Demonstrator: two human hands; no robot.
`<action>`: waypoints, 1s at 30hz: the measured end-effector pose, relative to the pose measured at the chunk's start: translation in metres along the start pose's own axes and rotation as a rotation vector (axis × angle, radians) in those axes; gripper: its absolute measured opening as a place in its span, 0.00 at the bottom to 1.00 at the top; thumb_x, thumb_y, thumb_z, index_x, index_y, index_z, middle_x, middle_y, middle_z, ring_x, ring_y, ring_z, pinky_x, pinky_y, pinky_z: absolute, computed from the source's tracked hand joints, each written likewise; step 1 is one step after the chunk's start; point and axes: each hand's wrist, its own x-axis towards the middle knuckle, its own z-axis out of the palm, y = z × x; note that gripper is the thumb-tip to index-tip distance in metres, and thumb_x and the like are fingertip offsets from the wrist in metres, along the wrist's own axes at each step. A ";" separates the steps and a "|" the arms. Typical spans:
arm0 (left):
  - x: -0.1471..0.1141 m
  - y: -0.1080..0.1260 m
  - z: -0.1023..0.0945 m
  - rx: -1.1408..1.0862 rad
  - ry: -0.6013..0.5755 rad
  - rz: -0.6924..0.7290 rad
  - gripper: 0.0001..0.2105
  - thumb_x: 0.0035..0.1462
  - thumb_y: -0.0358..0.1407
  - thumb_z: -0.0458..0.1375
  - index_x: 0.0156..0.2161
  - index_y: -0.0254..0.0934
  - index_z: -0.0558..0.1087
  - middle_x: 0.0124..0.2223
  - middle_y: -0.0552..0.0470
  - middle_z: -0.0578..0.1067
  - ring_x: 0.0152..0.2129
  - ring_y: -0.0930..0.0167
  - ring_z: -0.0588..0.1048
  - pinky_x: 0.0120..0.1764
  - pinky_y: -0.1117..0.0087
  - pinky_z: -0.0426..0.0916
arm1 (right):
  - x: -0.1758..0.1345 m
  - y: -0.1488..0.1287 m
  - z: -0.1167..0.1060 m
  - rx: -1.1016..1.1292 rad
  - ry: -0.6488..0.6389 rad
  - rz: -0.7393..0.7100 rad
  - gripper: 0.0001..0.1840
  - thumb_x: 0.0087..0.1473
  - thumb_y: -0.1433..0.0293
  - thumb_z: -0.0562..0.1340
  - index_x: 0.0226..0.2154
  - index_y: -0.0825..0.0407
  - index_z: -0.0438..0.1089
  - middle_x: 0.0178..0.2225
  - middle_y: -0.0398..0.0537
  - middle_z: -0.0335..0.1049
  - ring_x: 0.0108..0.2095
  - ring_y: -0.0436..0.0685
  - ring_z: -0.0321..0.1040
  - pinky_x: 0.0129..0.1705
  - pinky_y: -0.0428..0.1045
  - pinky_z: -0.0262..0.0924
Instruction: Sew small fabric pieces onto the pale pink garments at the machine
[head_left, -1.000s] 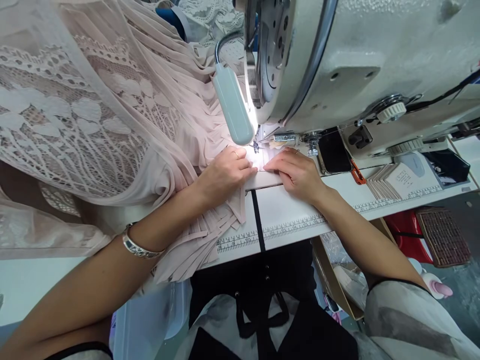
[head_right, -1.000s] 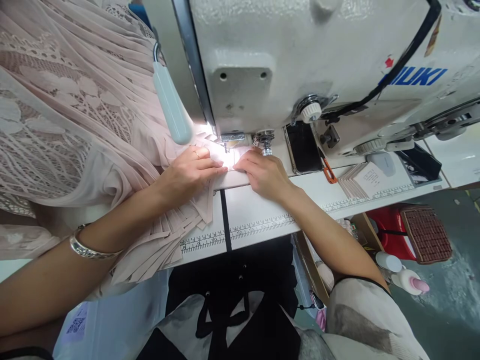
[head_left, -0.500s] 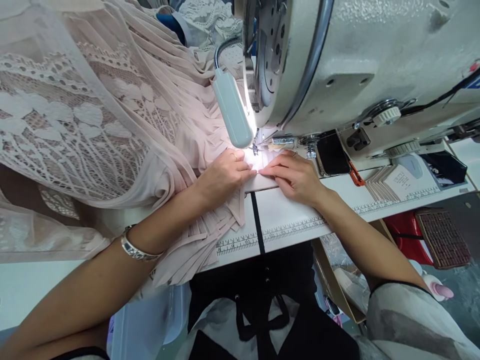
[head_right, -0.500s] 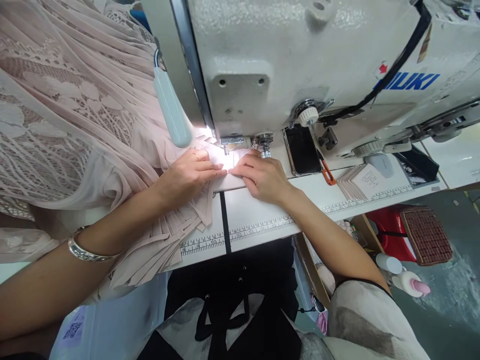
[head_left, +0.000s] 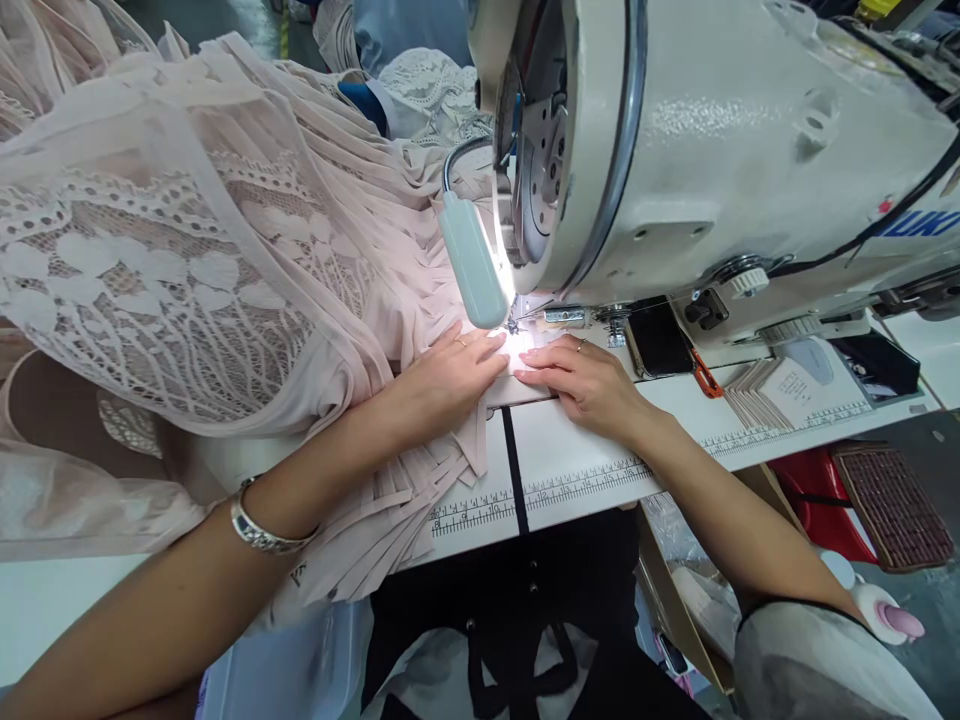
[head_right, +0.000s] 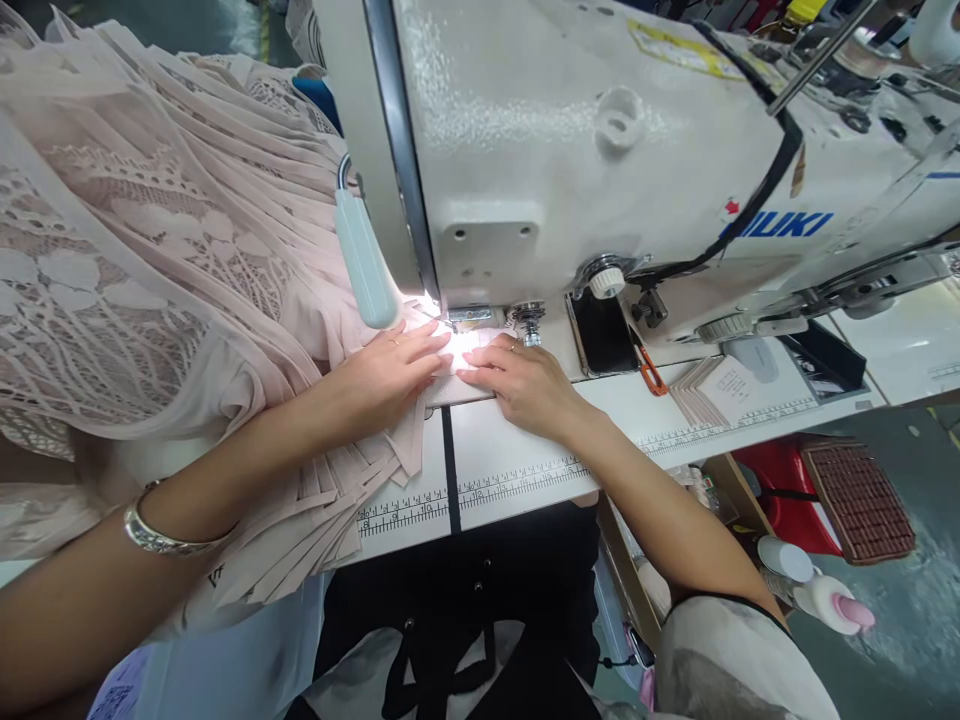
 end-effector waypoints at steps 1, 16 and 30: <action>0.001 0.000 0.000 -0.001 0.000 0.001 0.13 0.66 0.24 0.46 0.45 0.33 0.73 0.57 0.39 0.74 0.55 0.60 0.73 0.59 0.49 0.66 | 0.000 0.000 0.000 0.002 -0.008 0.003 0.24 0.59 0.82 0.54 0.48 0.45 0.77 0.50 0.44 0.79 0.48 0.58 0.71 0.48 0.56 0.69; 0.008 0.002 -0.006 0.007 0.058 -0.038 0.10 0.69 0.30 0.48 0.44 0.35 0.73 0.53 0.41 0.75 0.52 0.59 0.72 0.57 0.49 0.67 | 0.008 -0.008 -0.003 -0.069 -0.095 0.149 0.28 0.57 0.83 0.51 0.50 0.47 0.76 0.52 0.48 0.77 0.57 0.61 0.69 0.55 0.61 0.66; 0.011 0.004 0.004 0.176 0.062 -0.168 0.09 0.68 0.36 0.55 0.50 0.35 0.71 0.58 0.38 0.72 0.60 0.50 0.67 0.61 0.43 0.59 | 0.014 -0.009 0.006 -0.163 -0.173 0.245 0.32 0.58 0.82 0.48 0.59 0.48 0.69 0.62 0.53 0.69 0.59 0.64 0.66 0.58 0.66 0.61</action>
